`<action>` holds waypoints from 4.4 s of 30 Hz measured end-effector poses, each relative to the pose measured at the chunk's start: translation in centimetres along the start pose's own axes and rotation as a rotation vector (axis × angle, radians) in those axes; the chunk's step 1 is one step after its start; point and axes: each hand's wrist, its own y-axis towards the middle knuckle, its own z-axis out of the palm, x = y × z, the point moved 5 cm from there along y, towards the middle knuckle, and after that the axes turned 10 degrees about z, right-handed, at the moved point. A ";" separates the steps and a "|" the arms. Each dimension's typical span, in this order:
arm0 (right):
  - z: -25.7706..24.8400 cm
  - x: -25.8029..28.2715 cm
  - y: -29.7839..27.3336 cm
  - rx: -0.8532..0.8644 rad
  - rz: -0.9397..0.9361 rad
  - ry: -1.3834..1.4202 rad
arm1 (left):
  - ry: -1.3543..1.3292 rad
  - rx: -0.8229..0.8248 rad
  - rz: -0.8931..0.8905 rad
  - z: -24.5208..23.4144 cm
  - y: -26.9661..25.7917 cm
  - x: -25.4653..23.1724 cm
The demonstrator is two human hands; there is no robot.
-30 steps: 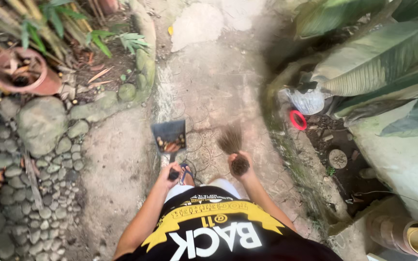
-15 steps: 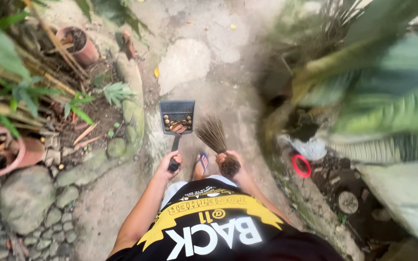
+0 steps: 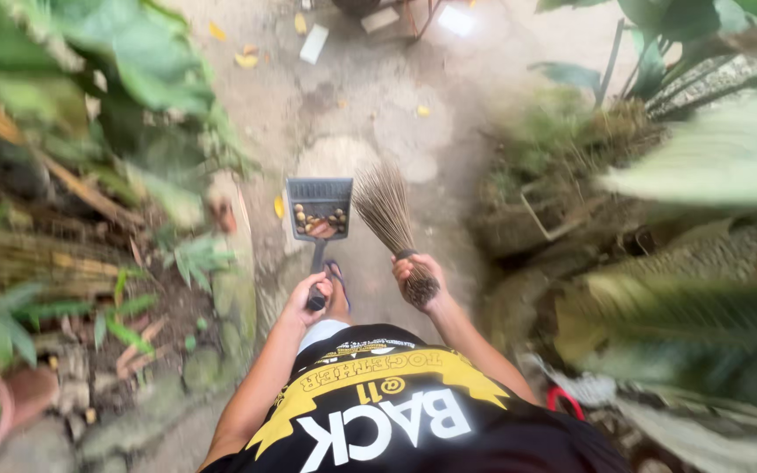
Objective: The person sweeps debris from a paved outdoor area into a dustpan using a broom, then dumps the collected material into a wheelbarrow.
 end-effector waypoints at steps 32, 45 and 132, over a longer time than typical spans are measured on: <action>45.2 60.9 40.3 0.077 -0.254 -0.340 | 0.213 0.233 0.137 62.8 59.6 -40.7; 58.8 82.3 58.3 0.048 -0.424 -0.379 | 0.819 0.149 0.369 82.8 86.6 -60.2; 29.0 120.9 34.6 -1.509 -0.143 -0.860 | 0.914 -0.565 0.788 44.1 84.1 -46.1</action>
